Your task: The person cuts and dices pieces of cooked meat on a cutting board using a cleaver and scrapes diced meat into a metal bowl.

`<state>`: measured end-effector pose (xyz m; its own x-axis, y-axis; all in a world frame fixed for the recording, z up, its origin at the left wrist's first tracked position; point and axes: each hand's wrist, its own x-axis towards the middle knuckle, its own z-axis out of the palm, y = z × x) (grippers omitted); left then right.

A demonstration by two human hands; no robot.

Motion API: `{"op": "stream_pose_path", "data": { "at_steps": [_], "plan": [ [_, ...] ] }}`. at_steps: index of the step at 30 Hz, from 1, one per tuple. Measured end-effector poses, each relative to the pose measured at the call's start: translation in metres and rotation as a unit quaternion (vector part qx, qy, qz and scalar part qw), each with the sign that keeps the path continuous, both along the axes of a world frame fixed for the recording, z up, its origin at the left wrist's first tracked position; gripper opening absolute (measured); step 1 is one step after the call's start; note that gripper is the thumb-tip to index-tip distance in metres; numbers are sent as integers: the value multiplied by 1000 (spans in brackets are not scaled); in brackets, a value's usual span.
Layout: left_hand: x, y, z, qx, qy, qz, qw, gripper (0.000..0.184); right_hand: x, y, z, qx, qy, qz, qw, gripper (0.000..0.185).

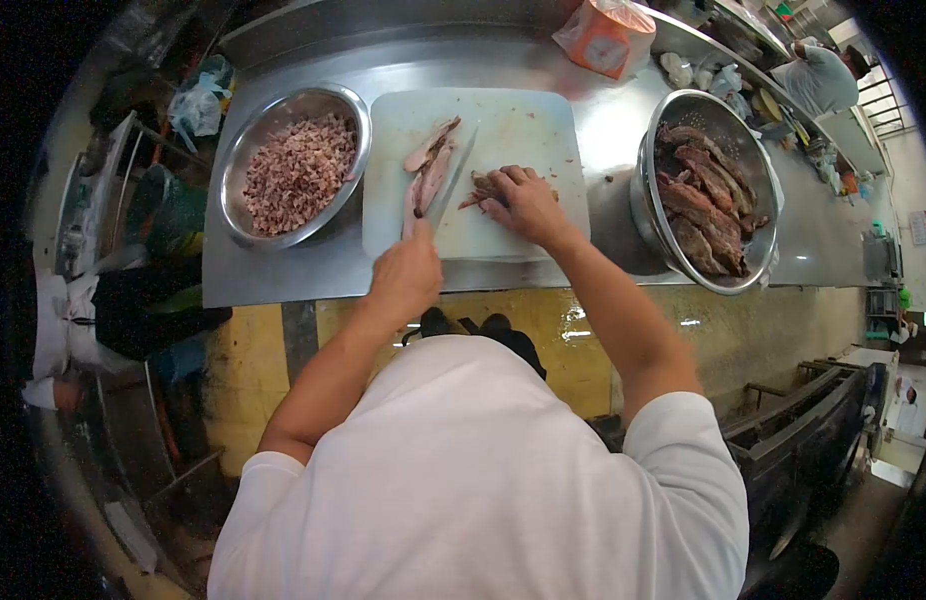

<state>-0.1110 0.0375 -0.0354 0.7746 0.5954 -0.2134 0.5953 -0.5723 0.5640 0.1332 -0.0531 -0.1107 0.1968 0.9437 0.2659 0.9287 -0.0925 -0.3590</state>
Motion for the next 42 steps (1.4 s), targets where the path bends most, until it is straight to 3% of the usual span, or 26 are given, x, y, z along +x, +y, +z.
{"op": "stream_pose_path", "data": {
  "at_steps": [4,6,9,12,16,19,21,24,27,30,34,36,42],
  "plan": [
    [17,-17,2,20,24,-33,999,24,-6,9,-5,56,41,-54,996,37],
    [22,-20,9,7,35,8,999,23,-4,15,-12,98,65,-70,991,29],
    [21,-23,30,59,73,-4,996,22,-9,20,-22,117,15,-71,991,13],
    [22,-35,42,68,106,6,992,21,-10,19,-22,132,11,-72,989,16],
    [53,-31,12,68,113,6,991,22,-8,19,-25,147,19,-55,987,17],
    [66,-24,16,92,66,2,994,24,-7,16,-25,139,16,-56,989,18],
    [59,-25,42,67,118,2,991,23,-8,17,-25,161,24,-78,984,18],
    [57,-38,36,48,169,17,984,24,-8,15,-28,154,28,-69,985,17],
    [82,-19,18,72,100,-10,992,27,-7,17,-28,146,24,-65,987,15],
    [77,-15,36,63,115,-22,991,29,-7,16,-29,160,36,-82,983,14],
    [68,-24,19,50,154,-8,987,27,-9,15,-34,155,48,-70,984,15],
    [87,-12,12,66,91,-28,993,26,-6,16,-35,168,56,-74,981,17],
    [67,-21,27,62,122,-33,990,25,-5,13,-36,152,44,-89,983,18]
  ]
}}
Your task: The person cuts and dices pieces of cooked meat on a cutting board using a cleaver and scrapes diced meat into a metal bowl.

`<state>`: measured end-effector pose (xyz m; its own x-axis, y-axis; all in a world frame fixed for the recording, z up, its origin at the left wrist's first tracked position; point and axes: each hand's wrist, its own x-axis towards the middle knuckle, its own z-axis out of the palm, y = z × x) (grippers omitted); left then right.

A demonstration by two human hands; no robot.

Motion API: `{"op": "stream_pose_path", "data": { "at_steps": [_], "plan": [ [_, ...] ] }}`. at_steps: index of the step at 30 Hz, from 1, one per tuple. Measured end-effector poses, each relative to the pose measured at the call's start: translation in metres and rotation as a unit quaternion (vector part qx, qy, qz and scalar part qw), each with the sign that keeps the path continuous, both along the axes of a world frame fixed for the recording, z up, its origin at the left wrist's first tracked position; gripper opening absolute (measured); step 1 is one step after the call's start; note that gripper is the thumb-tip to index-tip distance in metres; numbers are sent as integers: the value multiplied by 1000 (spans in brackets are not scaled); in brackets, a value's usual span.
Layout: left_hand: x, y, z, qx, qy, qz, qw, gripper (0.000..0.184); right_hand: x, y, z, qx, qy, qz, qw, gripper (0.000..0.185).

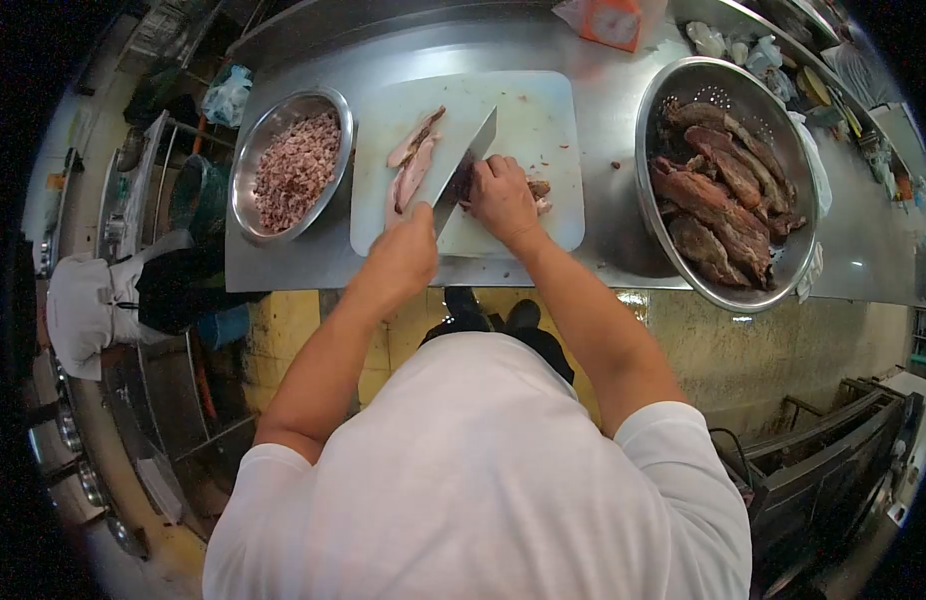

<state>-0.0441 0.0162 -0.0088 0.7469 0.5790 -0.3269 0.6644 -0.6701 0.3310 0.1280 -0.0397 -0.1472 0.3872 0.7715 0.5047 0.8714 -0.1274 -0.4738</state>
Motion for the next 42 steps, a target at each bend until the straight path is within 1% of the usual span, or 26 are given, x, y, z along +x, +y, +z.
{"op": "stream_pose_path", "data": {
  "at_steps": [2,4,6,8,9,10,11,13,15,18,20,22,25,27,28,29,30,31,33,34,35,36,37,40,41,42],
  "plan": [
    [14,0,-11,-6,-13,7,1000,25,-3,-2,-1,11,1,6,1000,18],
    [24,7,-9,-6,-36,10,999,25,0,0,1,28,-8,8,1000,18],
    [23,17,0,-8,-21,-13,1000,26,0,1,1,9,-9,1,1000,18],
    [8,4,11,-11,-4,-12,1000,25,1,1,5,16,-3,-6,1000,18],
    [1,-3,12,-18,11,-2,1000,25,-2,-2,4,19,1,-6,1000,18],
    [4,-4,2,-21,14,1,1000,25,-4,-4,1,15,4,-2,1000,18],
    [13,-1,-14,-11,2,3,1000,25,-3,-3,0,15,6,2,1000,18],
    [23,6,-15,2,-18,3,1000,25,1,0,0,17,0,5,1000,18],
    [19,15,-11,5,-68,-16,998,17,0,0,0,15,6,3,1000,17],
    [-6,0,-6,-20,-41,4,999,18,0,-1,-1,23,11,0,1000,18],
    [8,-3,-25,-15,-42,12,999,18,-4,-5,-2,9,20,4,1000,19],
    [24,7,-22,-3,-57,15,998,18,1,-2,4,2,15,4,1000,19],
    [19,15,-6,3,-69,-27,997,19,-3,-2,6,19,14,-5,1000,18],
    [1,1,2,-31,-25,-13,999,24,-2,-3,2,32,14,-7,999,18],
    [5,0,-6,-32,-25,-15,999,24,-1,-3,-1,32,14,-8,999,18],
    [10,-4,-21,-26,-31,7,999,21,-3,-4,-2,20,23,-6,1000,17],
    [18,-1,-24,-15,-41,29,999,18,0,-1,2,12,28,-4,1000,17],
    [25,7,-26,-17,-75,10,997,18,5,-4,5,12,23,-2,1000,17],
    [23,15,-19,-13,-76,0,997,19,12,-11,15,-104,52,24,993,16],
    [23,18,-8,-9,-70,-17,997,20,12,-13,17,-104,52,24,993,16],
    [15,13,3,-10,-68,-20,997,20,11,-18,18,-79,19,9,997,15],
    [1,1,17,-8,-39,-12,999,20,12,-22,19,-56,-14,-6,998,14],
    [-5,-7,23,-8,-10,-2,1000,20,13,-24,19,-60,-12,-8,998,14],
    [2,-15,-11,-35,-13,3,999,20,6,-24,15,-50,-36,-6,998,16],
    [10,-8,-17,-34,-14,7,999,20,6,-22,13,-51,-41,-16,998,16],
    [23,1,-15,-28,-42,5,999,21,6,-21,14,-52,-47,-29,997,17]
  ]
}}
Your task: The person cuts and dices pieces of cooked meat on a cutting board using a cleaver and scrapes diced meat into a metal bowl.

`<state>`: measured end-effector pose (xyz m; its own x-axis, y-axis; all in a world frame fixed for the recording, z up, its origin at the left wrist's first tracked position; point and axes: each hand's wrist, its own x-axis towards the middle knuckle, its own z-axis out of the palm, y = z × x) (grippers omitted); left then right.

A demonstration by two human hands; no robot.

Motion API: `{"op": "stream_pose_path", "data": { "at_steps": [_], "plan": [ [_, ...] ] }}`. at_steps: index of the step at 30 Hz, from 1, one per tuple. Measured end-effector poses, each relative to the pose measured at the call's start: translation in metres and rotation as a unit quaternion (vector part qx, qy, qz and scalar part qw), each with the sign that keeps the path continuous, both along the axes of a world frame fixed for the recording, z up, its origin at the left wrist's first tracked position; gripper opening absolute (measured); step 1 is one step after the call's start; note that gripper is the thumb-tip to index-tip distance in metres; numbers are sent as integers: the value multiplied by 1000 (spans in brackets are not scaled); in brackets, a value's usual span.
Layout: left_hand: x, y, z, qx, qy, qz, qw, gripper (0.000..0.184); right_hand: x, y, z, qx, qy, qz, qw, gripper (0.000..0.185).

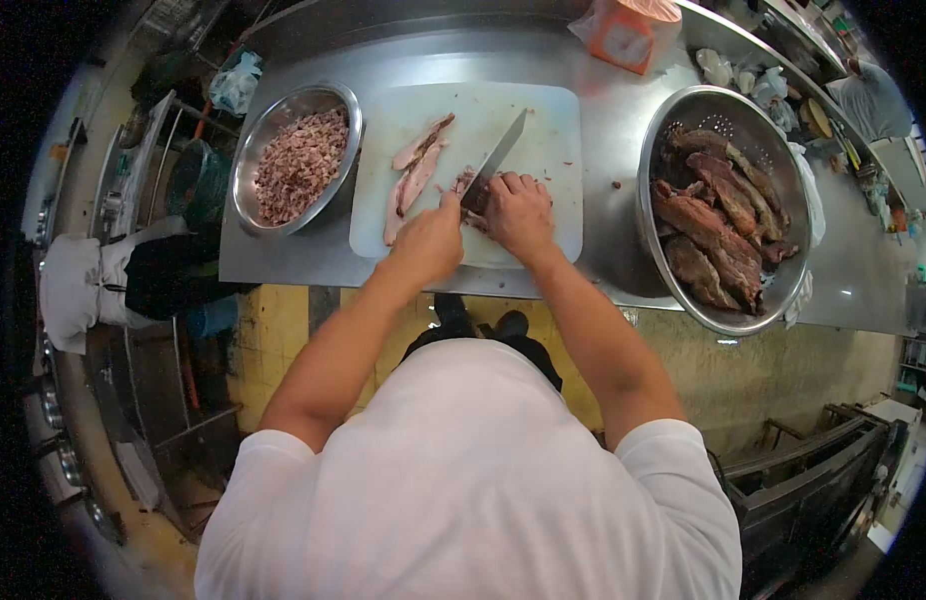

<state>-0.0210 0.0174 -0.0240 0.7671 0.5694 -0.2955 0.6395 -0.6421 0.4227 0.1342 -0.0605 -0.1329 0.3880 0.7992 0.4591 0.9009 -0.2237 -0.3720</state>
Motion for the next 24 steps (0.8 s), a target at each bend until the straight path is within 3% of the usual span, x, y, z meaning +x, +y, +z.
{"op": "stream_pose_path", "data": {
  "at_steps": [2,4,8,11,13,17,20,23,24],
  "plan": [
    [0,1,5,3,-29,4,1000,22,1,-2,1,6,-1,5,1000,16],
    [-16,-8,41,12,46,-28,998,26,-1,-2,0,15,9,-2,1000,16],
    [-18,-19,11,2,67,5,998,26,-4,-6,-5,12,2,-6,1000,16],
    [1,-5,8,12,12,-23,1000,27,-3,-7,-5,8,0,-2,1000,16],
    [-8,-3,33,12,41,-47,998,28,-1,-5,-5,19,8,-6,1000,16],
    [-23,-20,22,-7,99,-21,995,27,-4,-8,-4,22,18,-7,1000,15],
    [4,-6,1,7,29,-18,999,28,0,-6,-5,32,22,2,999,15],
    [-5,-1,22,19,0,-46,999,23,-3,-3,-6,30,26,-6,999,16],
    [-16,-9,35,3,40,-42,998,26,-2,-5,-7,21,26,-19,999,17]
  ]
}}
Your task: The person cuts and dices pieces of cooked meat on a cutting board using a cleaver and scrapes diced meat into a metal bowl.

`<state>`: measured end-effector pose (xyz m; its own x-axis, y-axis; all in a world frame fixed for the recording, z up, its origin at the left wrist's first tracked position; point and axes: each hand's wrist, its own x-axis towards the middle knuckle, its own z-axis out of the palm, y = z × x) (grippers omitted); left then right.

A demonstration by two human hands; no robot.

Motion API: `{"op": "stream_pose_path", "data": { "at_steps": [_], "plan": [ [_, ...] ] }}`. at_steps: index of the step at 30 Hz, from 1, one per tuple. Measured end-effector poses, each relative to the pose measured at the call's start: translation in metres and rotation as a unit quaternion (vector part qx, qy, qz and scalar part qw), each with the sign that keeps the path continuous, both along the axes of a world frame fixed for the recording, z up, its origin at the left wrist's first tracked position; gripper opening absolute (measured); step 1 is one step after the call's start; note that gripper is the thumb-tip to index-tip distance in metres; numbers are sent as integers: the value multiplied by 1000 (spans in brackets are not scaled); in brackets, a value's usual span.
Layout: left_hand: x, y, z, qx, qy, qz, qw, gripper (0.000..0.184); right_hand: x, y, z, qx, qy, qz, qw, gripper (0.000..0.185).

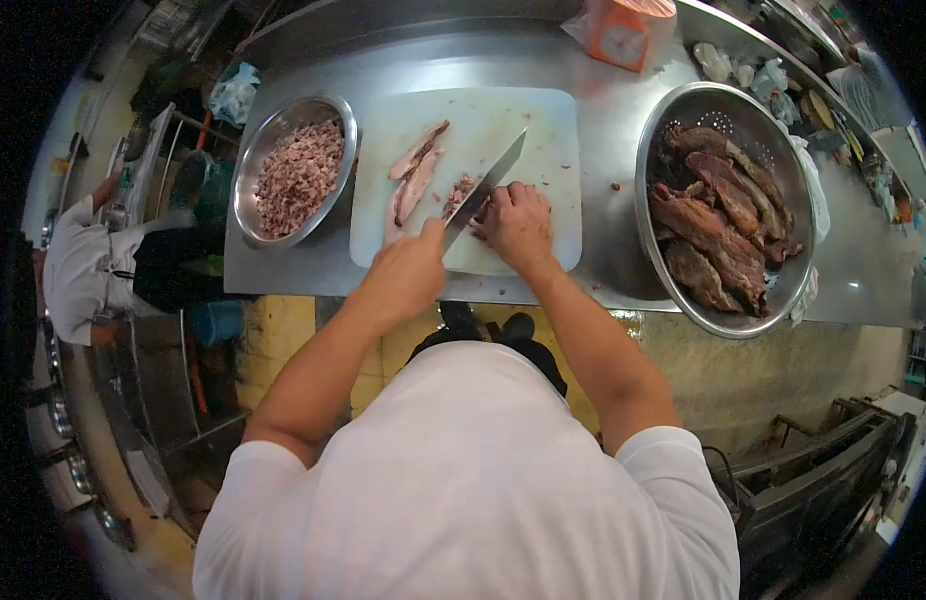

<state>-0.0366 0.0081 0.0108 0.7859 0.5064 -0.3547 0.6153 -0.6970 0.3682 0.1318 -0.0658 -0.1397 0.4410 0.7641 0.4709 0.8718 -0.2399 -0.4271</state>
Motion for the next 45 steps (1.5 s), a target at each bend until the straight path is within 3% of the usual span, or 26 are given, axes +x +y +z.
{"op": "stream_pose_path", "data": {
  "at_steps": [2,5,8,10,15,20,26,29,32,37,39,42,45],
  "plan": [
    [-2,-7,-5,-18,44,7,999,28,3,-1,-2,10,2,-2,1000,17],
    [21,4,-34,6,-7,18,1000,29,3,1,-3,22,-1,10,1000,17],
    [20,10,-26,15,-53,1,998,24,2,1,-3,26,-1,16,1000,17],
    [-2,-1,-2,-21,-4,8,1000,26,4,-3,-4,29,5,5,1000,17],
    [25,8,-39,4,-29,15,999,34,2,0,-6,38,0,12,999,17],
    [1,-6,6,-31,18,14,999,32,2,-3,-1,43,6,5,999,18],
    [27,17,-50,-2,-49,1,999,35,7,-4,-9,39,24,28,999,19],
    [8,5,-10,6,-34,-9,999,24,14,-3,-7,42,37,27,998,20],
    [-9,-20,-20,-28,15,37,999,23,11,-12,-3,51,37,19,998,19],
    [29,8,-40,6,-55,12,998,28,16,-15,2,44,22,47,998,19],
    [21,8,-14,12,-44,3,999,24,25,-24,16,-27,87,93,991,30],
    [-5,-14,19,4,2,-7,1000,22,35,-48,38,-53,26,172,983,43],
    [-5,-25,-13,-10,32,-7,999,25,43,-49,36,-105,67,210,970,49]
  ]
}}
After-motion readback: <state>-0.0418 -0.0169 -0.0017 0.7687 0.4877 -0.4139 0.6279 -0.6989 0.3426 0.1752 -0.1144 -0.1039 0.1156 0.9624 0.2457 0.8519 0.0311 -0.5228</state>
